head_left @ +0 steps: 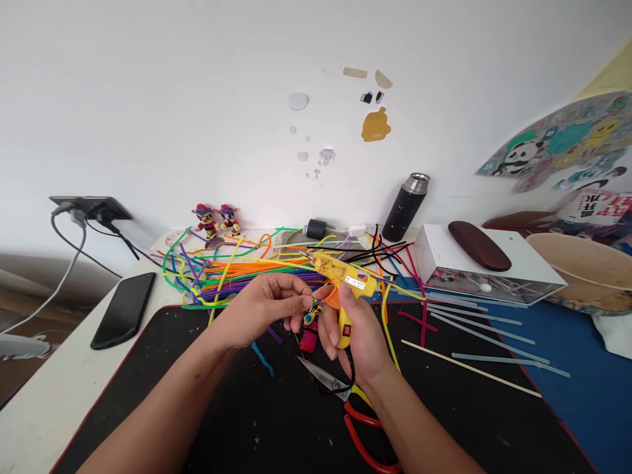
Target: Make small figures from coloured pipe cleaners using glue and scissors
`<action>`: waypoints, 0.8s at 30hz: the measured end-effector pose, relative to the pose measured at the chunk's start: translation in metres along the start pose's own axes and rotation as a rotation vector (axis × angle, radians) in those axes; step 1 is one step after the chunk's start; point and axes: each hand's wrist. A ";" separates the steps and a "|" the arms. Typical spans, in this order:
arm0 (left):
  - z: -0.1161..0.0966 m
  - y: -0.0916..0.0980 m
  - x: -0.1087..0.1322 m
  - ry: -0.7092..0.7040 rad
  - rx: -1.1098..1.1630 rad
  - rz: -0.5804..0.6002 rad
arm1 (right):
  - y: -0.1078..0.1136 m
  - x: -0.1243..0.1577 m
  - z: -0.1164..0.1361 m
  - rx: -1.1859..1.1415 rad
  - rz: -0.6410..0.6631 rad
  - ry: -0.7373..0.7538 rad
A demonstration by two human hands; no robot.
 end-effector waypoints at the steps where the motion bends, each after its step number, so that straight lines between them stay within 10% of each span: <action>1: 0.000 0.000 0.000 -0.004 0.003 0.000 | 0.000 0.000 0.000 -0.002 0.003 0.002; 24: 0.006 0.001 -0.001 -0.032 0.020 0.017 | 0.002 -0.002 -0.003 -0.026 0.015 0.012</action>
Point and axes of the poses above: each hand's wrist, its own x-axis away from the middle knuckle, its own y-axis out of the back of the hand, z = x × y, and after that the axes turned 10 degrees about z, right-handed
